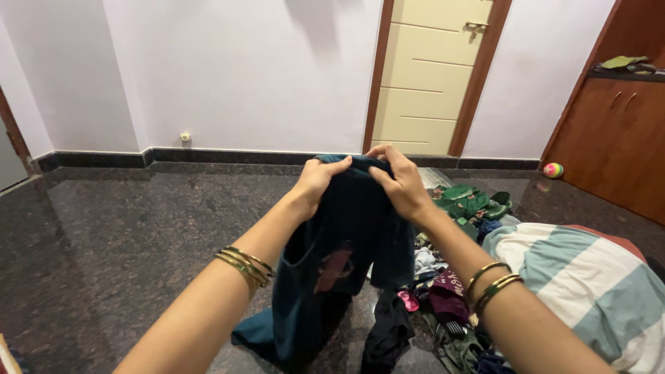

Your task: The person folds several t-shirts one by one on the floor. They smooth each shirt, fold the sleeves and sides, then fold the body into a compact rectangle before stacking them.

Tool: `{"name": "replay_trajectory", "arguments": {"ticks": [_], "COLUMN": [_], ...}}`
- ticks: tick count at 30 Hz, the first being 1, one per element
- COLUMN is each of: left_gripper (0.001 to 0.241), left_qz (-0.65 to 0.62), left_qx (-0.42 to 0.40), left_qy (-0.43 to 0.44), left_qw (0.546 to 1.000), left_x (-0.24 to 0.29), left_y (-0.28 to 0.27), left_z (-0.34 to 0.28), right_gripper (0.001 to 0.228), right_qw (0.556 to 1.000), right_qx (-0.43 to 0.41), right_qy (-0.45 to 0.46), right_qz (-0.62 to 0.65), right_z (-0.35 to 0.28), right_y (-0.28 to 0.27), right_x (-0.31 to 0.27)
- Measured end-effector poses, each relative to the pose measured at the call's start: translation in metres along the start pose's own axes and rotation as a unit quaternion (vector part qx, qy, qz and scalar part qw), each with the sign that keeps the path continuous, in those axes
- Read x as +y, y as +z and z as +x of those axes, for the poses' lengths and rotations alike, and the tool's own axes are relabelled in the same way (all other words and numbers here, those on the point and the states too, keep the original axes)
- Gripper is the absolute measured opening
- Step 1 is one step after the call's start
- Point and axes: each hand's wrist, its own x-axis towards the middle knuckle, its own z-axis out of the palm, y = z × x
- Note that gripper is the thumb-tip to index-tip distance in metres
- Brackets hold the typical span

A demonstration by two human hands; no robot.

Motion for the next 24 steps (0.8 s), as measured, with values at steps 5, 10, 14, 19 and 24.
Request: {"name": "replay_trajectory", "arguments": {"ticks": [5, 10, 14, 19, 24], "left_gripper": [0.041, 0.047, 0.040, 0.066, 0.061], "left_qz": [0.187, 0.199, 0.154, 0.418, 0.332], "left_qx": [-0.025, -0.043, -0.002, -0.068, -0.184], "left_qy": [-0.012, 0.021, 0.073, 0.004, -0.035], "left_qw": [0.982, 0.979, 0.985, 0.906, 0.925], "left_x": [-0.007, -0.022, -0.027, -0.053, -0.087], "left_y": [-0.001, -0.020, -0.068, -0.085, -0.045], "left_z": [-0.008, 0.008, 0.018, 0.006, -0.004], "right_gripper": [0.036, 0.016, 0.013, 0.009, 0.009], "right_qw": [0.995, 0.992, 0.988, 0.962, 0.932], "right_qx": [-0.085, -0.064, 0.069, 0.105, 0.141], "right_qy": [-0.057, 0.005, 0.008, 0.007, 0.033], "right_qz": [-0.019, 0.108, 0.137, 0.252, 0.332], "right_z": [-0.003, 0.004, 0.015, 0.021, 0.025], "right_y": [-0.012, -0.010, -0.028, -0.048, -0.055], "right_x": [-0.007, 0.004, 0.019, 0.020, 0.025]}}
